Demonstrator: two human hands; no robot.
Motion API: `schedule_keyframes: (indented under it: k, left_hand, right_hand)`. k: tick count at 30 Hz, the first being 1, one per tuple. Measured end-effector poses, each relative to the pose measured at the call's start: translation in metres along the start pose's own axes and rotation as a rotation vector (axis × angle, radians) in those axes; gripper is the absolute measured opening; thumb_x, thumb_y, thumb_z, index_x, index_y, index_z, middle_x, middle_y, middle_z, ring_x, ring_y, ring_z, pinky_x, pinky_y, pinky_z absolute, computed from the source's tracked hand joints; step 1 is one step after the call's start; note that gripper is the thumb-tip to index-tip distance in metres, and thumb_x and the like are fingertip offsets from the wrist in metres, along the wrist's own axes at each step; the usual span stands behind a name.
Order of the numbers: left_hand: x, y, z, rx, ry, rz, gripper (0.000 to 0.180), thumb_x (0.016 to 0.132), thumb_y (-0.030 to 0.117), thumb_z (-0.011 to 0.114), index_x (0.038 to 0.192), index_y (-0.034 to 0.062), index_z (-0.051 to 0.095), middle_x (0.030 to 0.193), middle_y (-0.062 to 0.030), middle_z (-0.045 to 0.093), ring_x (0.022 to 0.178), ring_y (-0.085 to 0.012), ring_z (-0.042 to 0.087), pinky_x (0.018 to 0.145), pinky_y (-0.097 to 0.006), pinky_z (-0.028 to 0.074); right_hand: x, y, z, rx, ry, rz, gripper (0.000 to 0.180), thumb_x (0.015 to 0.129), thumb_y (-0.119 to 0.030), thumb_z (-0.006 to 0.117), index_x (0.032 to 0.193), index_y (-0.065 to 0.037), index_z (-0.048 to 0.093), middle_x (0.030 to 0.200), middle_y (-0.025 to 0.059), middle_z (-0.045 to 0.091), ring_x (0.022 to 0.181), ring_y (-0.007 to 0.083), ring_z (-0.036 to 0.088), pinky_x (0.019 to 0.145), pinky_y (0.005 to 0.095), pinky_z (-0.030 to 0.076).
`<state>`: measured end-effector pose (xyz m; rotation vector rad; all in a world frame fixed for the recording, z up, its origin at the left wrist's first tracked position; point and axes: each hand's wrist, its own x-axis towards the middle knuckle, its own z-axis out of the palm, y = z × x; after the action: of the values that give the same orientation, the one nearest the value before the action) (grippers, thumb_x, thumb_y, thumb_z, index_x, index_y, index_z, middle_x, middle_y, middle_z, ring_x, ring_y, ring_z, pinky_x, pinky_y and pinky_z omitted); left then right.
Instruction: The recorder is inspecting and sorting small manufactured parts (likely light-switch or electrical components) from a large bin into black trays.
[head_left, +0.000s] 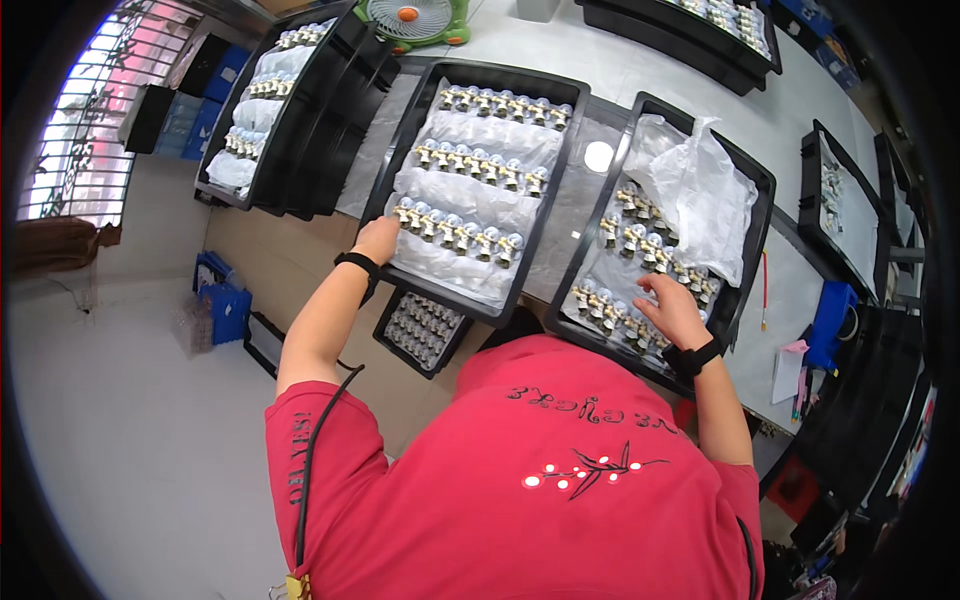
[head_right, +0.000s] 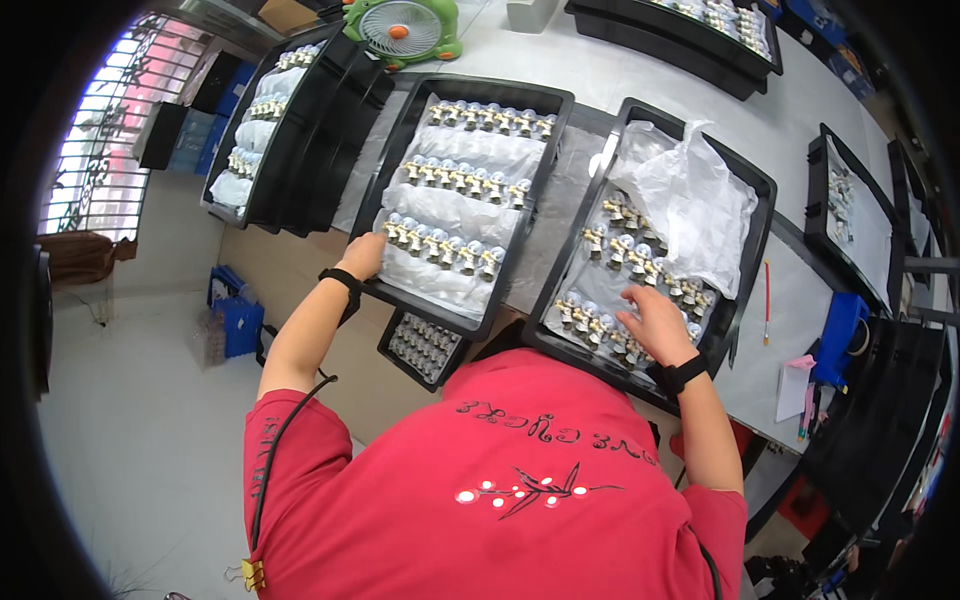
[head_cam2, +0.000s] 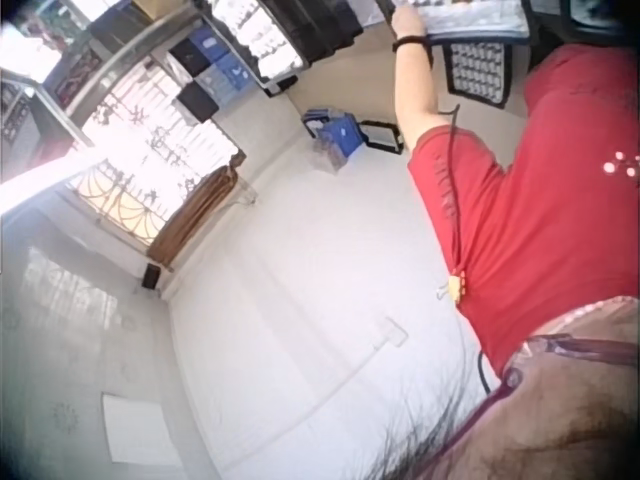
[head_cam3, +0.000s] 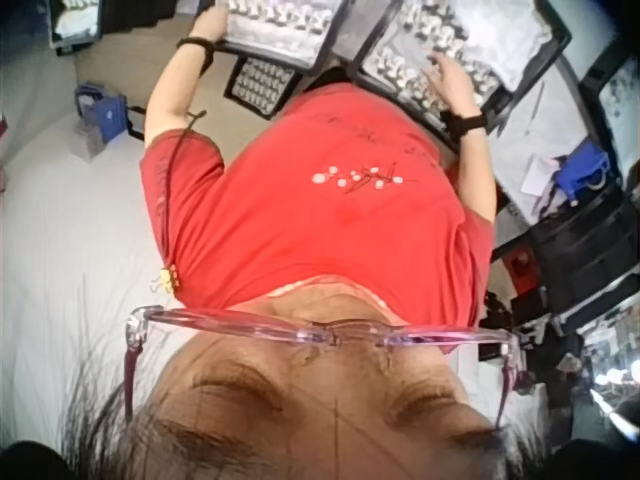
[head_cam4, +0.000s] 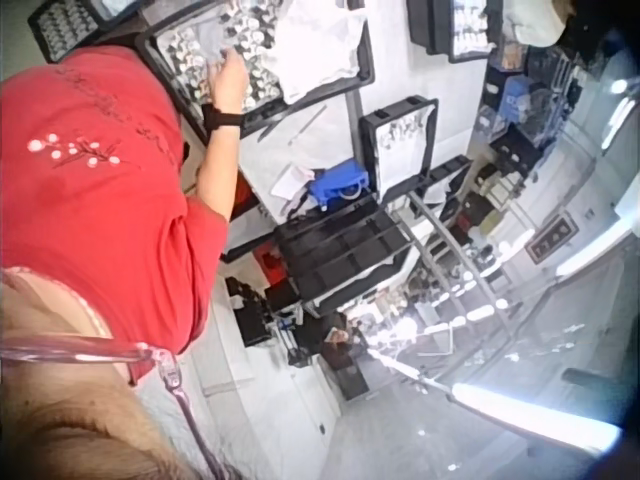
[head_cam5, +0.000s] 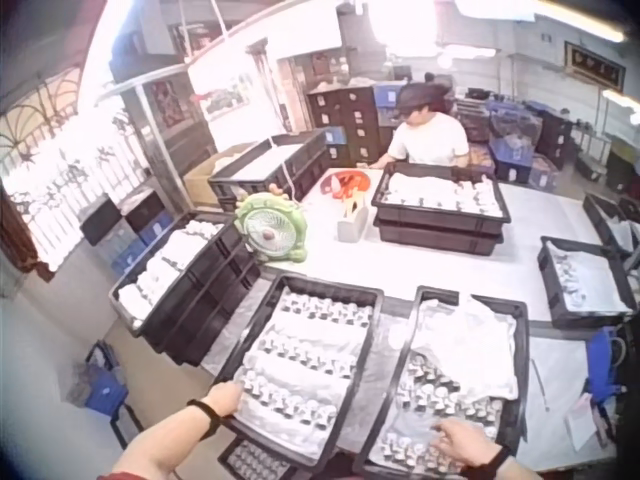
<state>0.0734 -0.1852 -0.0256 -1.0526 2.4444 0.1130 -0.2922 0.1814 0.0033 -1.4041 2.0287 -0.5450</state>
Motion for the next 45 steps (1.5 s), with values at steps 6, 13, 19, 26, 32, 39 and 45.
schedule_keyframes:
  k: [6,13,19,26,32,39,45]
  left_hand:
    - [-0.014,0.035,-0.023,-0.02,0.067,0.045,0.028,0.07,0.007,0.068,0.097,0.0047,0.061,0.097,-0.0178,0.062,0.09,-0.0352,0.063,0.078,-0.043,0.05]
    - [-0.013,0.089,-0.023,-0.17,-0.106,0.5,0.029,0.07,0.014,0.072,0.097,0.0083,0.063,0.097,-0.0133,0.06,0.094,-0.0335,0.059,0.08,-0.042,0.048]
    - [-0.004,0.091,-0.013,-0.167,-0.029,0.594,0.016,0.069,0.008,0.065,0.085,0.0054,0.063,0.087,-0.0164,0.064,0.086,-0.0354,0.062,0.075,-0.044,0.049]
    - [-0.003,0.088,-0.007,-0.275,0.082,0.569,0.009,0.074,0.005,0.053,0.079,0.0036,0.061,0.078,-0.0177,0.063,0.08,-0.0371,0.062,0.07,-0.046,0.047]
    - [-0.001,0.081,0.002,-0.324,0.079,0.516,0.007,0.077,0.01,0.058,0.078,0.0035,0.059,0.08,-0.0154,0.062,0.08,-0.0351,0.061,0.07,-0.044,0.047]
    - [-0.004,0.079,0.002,-0.391,0.093,0.472,0.008,0.077,0.011,0.058,0.078,0.0035,0.058,0.079,-0.0147,0.063,0.08,-0.0354,0.061,0.07,-0.045,0.047]
    - [-0.007,0.069,0.01,-0.423,0.225,0.454,0.014,0.074,0.016,0.064,0.075,0.0033,0.057,0.076,-0.0133,0.063,0.079,-0.0333,0.062,0.07,-0.044,0.047]
  right_hand:
    - [0.007,0.008,0.016,-0.003,-0.062,-0.029,0.029,0.078,-0.021,0.067,0.1,-0.003,0.06,0.097,0.0167,0.063,0.089,0.0345,0.061,0.076,0.0405,0.048]
    - [0.009,-0.004,0.019,0.037,-0.082,-0.046,0.029,0.08,-0.021,0.066,0.101,-0.003,0.06,0.097,0.0148,0.064,0.089,0.0336,0.061,0.076,0.0402,0.048]
    - [0.017,-0.041,0.004,0.096,-0.109,-0.078,0.029,0.082,-0.022,0.065,0.103,-0.003,0.06,0.095,0.0145,0.064,0.087,0.0325,0.061,0.075,0.0394,0.048]
    - [0.045,-0.097,0.009,0.123,-0.192,-0.259,0.027,0.082,-0.022,0.065,0.1,-0.003,0.059,0.094,0.0144,0.063,0.086,0.0325,0.061,0.074,0.0394,0.048]
    - [0.08,-0.134,0.045,0.02,-0.178,-0.436,0.021,0.079,-0.022,0.065,0.091,-0.005,0.062,0.087,0.0127,0.062,0.082,0.0329,0.062,0.071,0.0417,0.049]
    - [0.115,-0.154,0.113,-0.355,-0.188,-0.534,0.009,0.074,-0.015,0.062,0.077,-0.006,0.065,0.078,0.0132,0.063,0.077,0.0301,0.064,0.067,0.0405,0.052]
    - [0.129,-0.162,0.142,-0.661,-0.148,-0.461,0.01,0.074,-0.012,0.06,0.077,-0.007,0.068,0.079,0.0092,0.067,0.079,0.0251,0.065,0.065,0.0357,0.052]
